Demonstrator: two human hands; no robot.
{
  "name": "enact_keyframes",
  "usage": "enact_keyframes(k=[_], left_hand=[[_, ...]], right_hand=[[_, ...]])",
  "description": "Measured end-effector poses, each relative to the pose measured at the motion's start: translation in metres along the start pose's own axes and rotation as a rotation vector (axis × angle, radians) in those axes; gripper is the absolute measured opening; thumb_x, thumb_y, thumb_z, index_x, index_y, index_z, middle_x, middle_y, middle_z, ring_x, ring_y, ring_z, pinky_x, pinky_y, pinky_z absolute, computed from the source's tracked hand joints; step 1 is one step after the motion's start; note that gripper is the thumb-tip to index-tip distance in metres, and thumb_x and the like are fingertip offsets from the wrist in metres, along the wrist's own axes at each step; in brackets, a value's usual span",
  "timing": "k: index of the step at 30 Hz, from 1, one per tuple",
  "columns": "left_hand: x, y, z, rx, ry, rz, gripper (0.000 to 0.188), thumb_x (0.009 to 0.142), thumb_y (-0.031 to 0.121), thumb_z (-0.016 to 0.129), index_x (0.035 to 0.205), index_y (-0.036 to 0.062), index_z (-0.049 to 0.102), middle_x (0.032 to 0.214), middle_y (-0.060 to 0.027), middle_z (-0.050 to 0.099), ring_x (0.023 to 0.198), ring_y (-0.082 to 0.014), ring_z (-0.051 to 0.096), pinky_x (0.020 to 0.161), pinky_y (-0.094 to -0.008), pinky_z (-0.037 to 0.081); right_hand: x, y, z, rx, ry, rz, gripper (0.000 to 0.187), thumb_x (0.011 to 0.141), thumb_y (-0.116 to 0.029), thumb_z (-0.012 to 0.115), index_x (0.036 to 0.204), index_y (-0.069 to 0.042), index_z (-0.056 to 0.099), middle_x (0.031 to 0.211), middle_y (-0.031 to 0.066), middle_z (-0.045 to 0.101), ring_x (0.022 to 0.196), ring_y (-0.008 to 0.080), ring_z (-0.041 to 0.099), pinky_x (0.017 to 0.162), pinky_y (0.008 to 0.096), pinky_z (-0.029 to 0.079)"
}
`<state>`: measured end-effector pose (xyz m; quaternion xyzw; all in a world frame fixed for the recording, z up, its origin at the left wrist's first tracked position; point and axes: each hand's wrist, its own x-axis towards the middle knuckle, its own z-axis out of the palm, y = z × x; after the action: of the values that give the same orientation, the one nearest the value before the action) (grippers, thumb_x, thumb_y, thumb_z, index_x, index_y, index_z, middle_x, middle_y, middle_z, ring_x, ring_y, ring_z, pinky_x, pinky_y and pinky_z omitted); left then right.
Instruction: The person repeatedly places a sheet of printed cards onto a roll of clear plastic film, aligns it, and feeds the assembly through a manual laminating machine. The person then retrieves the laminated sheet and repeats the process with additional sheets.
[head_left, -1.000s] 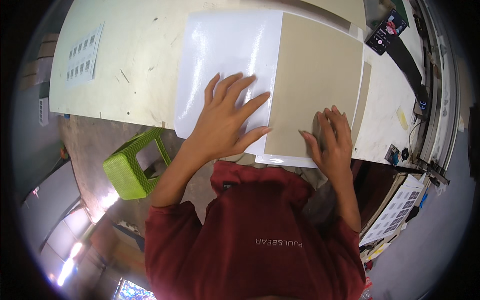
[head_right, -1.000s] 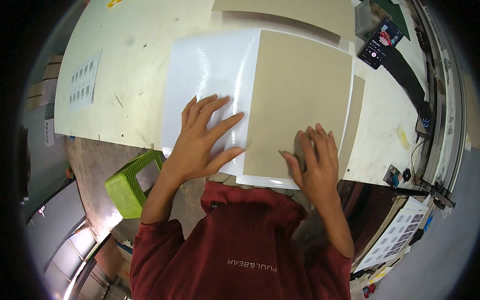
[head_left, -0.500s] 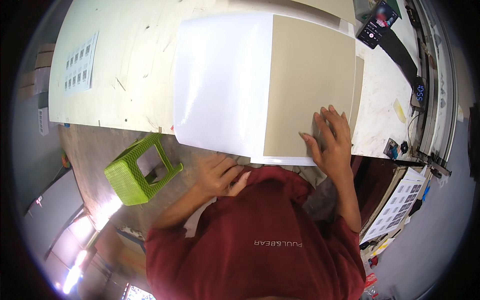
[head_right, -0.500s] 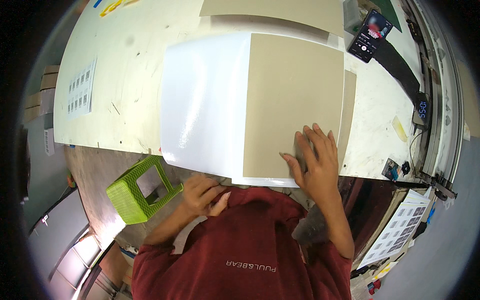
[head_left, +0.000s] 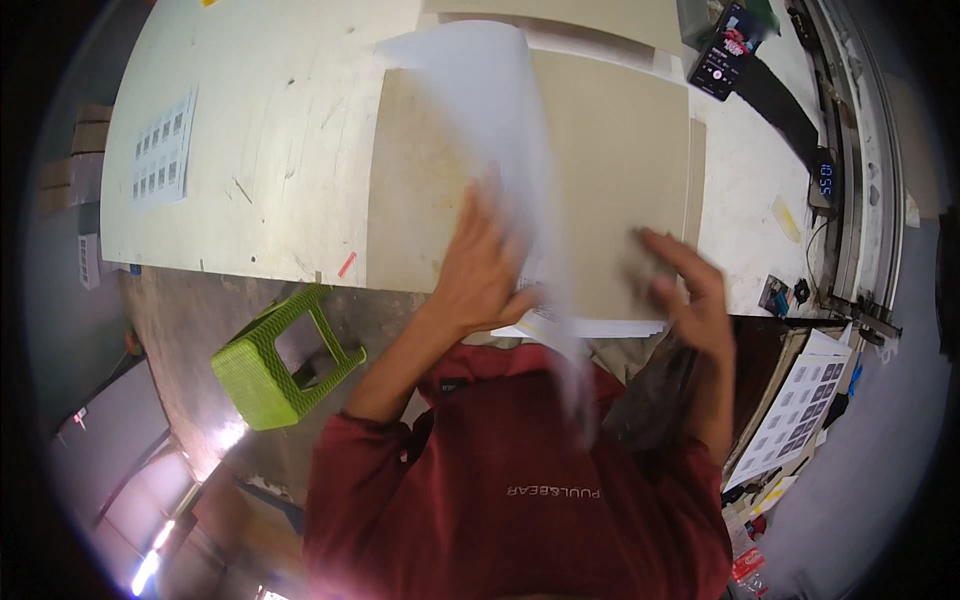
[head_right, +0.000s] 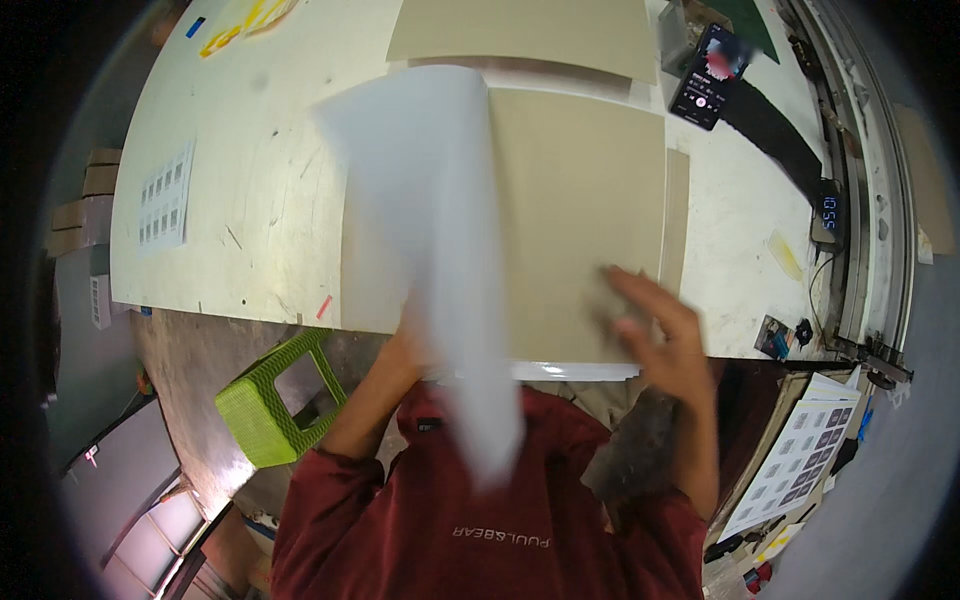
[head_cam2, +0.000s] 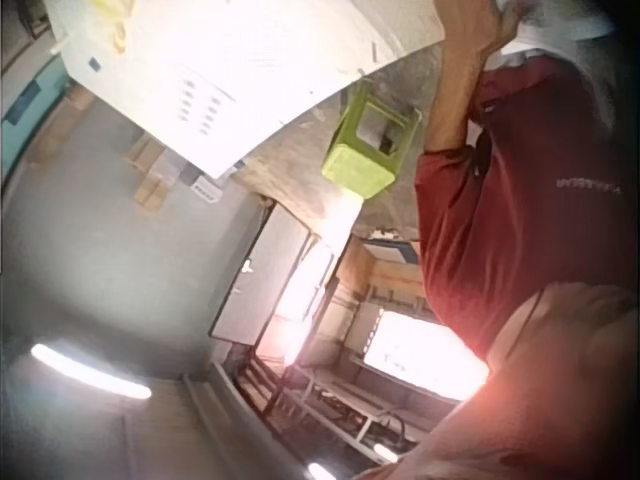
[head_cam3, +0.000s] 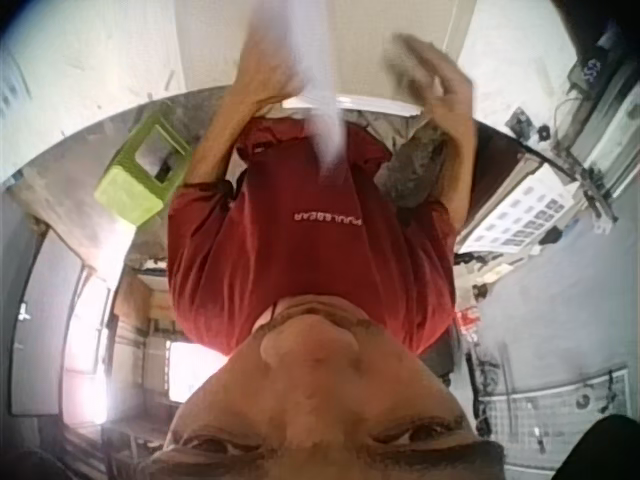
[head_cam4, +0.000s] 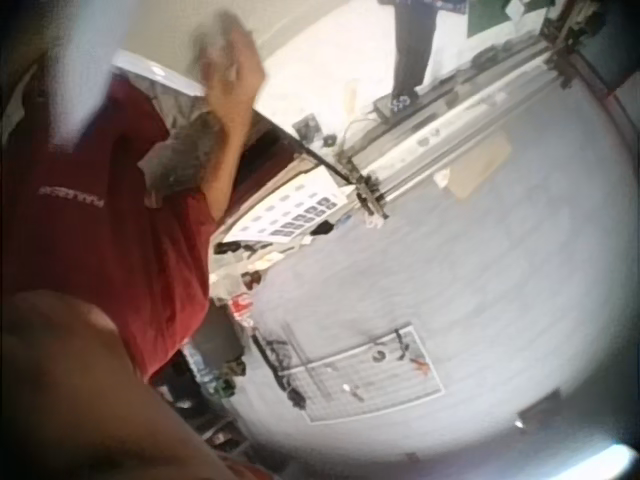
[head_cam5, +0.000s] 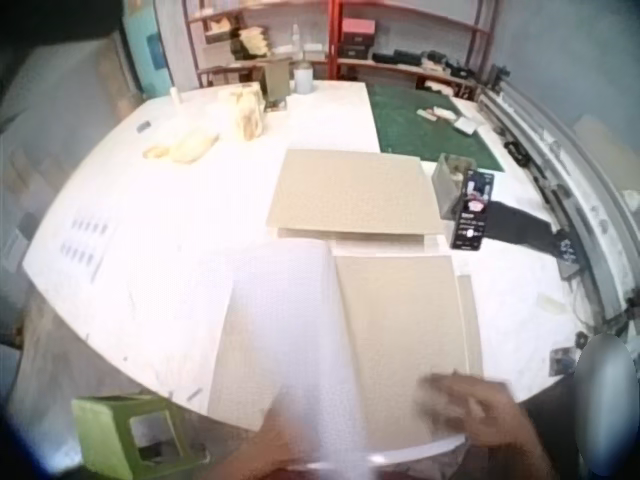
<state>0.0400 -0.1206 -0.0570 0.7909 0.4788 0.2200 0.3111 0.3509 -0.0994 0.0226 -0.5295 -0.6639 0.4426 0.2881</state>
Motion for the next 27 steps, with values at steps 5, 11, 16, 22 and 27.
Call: enact_keyframes(k=[5,11,16,22,27], left_hand=[[0.038,0.033,-0.014,0.262,-0.026,0.079,0.116,0.083,0.077,0.054,0.147,-0.0167,0.029,0.159,-0.0355,0.021,0.15,-0.0494,0.015,0.121,-0.0575,0.012],[0.045,0.039,-0.011,0.342,-0.028,0.093,0.115,0.085,0.076,0.053,0.145,-0.0194,0.029,0.155,-0.0396,0.023,0.149,-0.0498,0.019,0.12,-0.0583,0.016],[0.131,0.0,-0.016,0.524,0.144,0.062,0.11,0.09,0.07,0.052,0.145,-0.0216,0.027,0.154,-0.0422,0.022,0.148,-0.0515,0.019,0.121,-0.0585,0.015],[0.155,-0.013,-0.018,0.499,0.187,0.031,0.106,0.093,0.066,0.054,0.145,-0.0223,0.025,0.155,-0.0426,0.02,0.149,-0.0516,0.015,0.121,-0.0592,0.012],[0.06,0.038,-0.001,0.349,0.04,-0.072,0.112,0.09,0.07,0.053,0.147,-0.0219,0.022,0.155,-0.0444,0.016,0.148,-0.0572,0.012,0.118,-0.0652,0.013]], right_hand=[[-0.001,-0.021,-0.06,-0.249,0.262,-0.071,0.044,0.097,-0.011,0.06,0.137,0.005,0.053,0.133,0.0209,0.062,0.129,0.0296,0.056,0.117,0.0446,0.032],[0.0,-0.009,0.02,-0.695,-0.251,-0.109,0.087,0.079,-0.043,0.078,0.151,-0.009,0.043,0.163,0.0176,0.027,0.151,0.0407,0.021,0.118,0.0648,0.017],[0.004,-0.004,0.014,-0.691,-0.286,-0.188,0.088,0.08,-0.048,0.075,0.153,-0.011,0.041,0.164,0.0167,0.026,0.151,0.043,0.019,0.118,0.0648,0.019],[0.003,-0.006,0.014,-0.663,-0.285,-0.191,0.08,0.086,-0.042,0.072,0.152,-0.01,0.041,0.163,0.0185,0.027,0.151,0.0432,0.02,0.119,0.0646,0.018],[-0.003,-0.011,0.038,-0.744,-0.145,-0.161,0.073,0.092,-0.04,0.065,0.151,-0.005,0.041,0.162,0.0151,0.03,0.15,0.0389,0.024,0.12,0.0619,0.017]])
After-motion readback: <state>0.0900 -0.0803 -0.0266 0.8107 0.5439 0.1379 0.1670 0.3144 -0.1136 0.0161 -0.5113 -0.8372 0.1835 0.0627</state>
